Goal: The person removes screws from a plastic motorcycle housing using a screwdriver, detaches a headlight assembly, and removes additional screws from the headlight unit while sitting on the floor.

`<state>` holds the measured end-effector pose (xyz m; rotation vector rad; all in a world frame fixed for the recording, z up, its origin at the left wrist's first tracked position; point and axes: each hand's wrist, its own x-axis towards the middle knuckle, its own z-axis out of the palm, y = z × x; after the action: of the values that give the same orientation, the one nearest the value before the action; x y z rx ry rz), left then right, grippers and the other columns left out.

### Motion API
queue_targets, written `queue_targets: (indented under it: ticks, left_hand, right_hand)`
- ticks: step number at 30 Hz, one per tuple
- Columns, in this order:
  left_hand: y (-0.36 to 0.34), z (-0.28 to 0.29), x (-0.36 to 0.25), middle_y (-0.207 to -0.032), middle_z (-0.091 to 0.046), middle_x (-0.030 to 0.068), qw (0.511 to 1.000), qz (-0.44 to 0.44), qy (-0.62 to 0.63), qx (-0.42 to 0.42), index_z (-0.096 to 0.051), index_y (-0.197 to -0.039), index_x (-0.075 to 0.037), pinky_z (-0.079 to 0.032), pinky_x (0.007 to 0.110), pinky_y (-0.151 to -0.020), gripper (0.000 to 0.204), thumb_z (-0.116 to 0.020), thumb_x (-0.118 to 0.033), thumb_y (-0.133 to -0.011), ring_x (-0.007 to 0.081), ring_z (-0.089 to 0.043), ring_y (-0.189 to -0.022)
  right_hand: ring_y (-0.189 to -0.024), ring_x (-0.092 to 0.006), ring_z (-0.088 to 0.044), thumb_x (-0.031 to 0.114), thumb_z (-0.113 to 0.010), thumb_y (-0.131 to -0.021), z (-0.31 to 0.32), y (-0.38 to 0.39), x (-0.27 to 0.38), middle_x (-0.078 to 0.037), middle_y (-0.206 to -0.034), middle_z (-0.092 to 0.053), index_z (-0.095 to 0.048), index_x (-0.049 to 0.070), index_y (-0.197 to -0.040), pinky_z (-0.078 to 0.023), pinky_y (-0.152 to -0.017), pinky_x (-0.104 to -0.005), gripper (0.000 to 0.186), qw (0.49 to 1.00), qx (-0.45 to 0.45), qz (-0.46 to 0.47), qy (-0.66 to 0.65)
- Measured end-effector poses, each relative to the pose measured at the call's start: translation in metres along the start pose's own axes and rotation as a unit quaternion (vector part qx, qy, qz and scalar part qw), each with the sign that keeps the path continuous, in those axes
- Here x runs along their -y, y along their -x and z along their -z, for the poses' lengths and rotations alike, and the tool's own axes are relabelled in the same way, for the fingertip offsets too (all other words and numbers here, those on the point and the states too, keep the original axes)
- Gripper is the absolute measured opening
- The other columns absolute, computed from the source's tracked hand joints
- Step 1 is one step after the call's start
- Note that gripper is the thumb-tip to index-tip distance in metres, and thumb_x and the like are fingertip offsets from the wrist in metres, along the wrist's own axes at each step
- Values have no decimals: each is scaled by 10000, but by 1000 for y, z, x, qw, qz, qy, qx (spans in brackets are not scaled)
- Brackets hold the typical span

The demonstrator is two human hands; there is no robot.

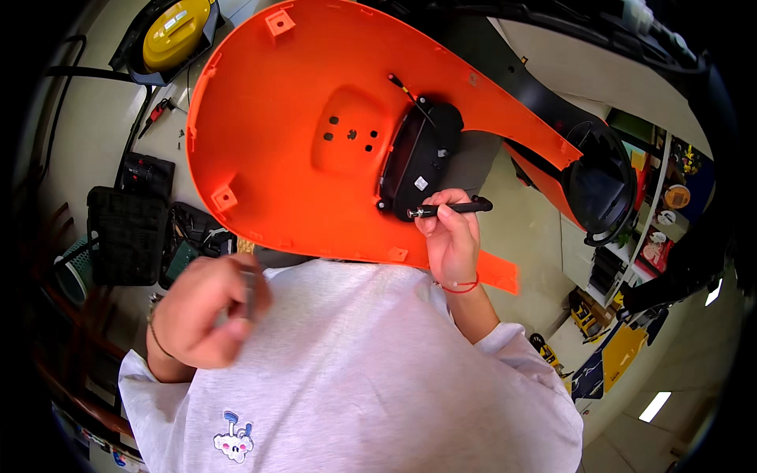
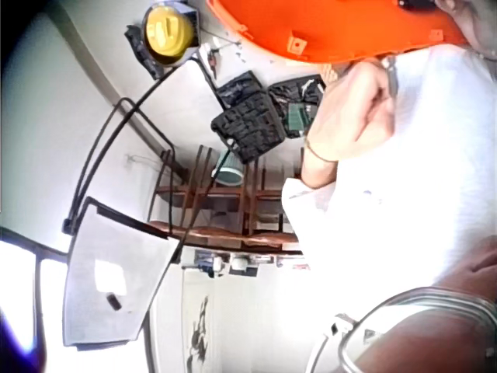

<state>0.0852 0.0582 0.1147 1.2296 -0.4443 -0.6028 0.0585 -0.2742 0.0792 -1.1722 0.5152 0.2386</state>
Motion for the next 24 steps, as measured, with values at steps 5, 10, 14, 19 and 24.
queue_targets:
  ticks: [5,10,14,19,24]
  left_hand:
    - [-70,-82,-5,-773,-549,165,954,116,-245,126,-474,-897,-21,-450,451,-604,124,-539,-118,-854,365,-585,-714]
    - [-84,-116,14,-769,-573,156,955,136,-253,73,-489,-889,-24,-457,442,-606,123,-534,-132,-850,362,-587,-695]
    - [-93,-126,11,-783,-575,151,939,156,-286,111,-478,-884,-26,-460,457,-617,129,-524,-143,-857,366,-590,-712]
    - [-95,-136,12,-747,-565,141,929,156,-308,130,-497,-883,-30,-455,434,-587,119,-551,-118,-823,351,-582,-666]
    - [-95,-134,18,-743,-553,137,927,169,-299,154,-499,-896,-34,-445,420,-571,119,-552,-101,-812,347,-564,-634]
  right_hand:
    - [-746,-154,-520,179,-440,-1019,14,20,23,-107,-843,-569,-490,42,-1021,-450,-708,-318,145,996,63,57,3]
    - [-804,-324,-708,300,-360,-1063,31,36,37,-316,-1016,-649,-408,40,-1110,-586,-622,-327,269,992,125,21,19]
    - [-819,-313,-706,282,-369,-1063,36,41,30,-322,-1023,-647,-405,42,-1109,-588,-672,-347,247,995,96,31,-12]
    - [-809,-297,-702,236,-386,-1056,42,45,26,-308,-992,-651,-413,36,-1105,-590,-675,-345,208,994,109,11,-26]
    - [-790,-286,-701,195,-379,-1050,50,44,26,-274,-950,-648,-415,28,-1096,-595,-648,-334,178,990,122,-60,-29]
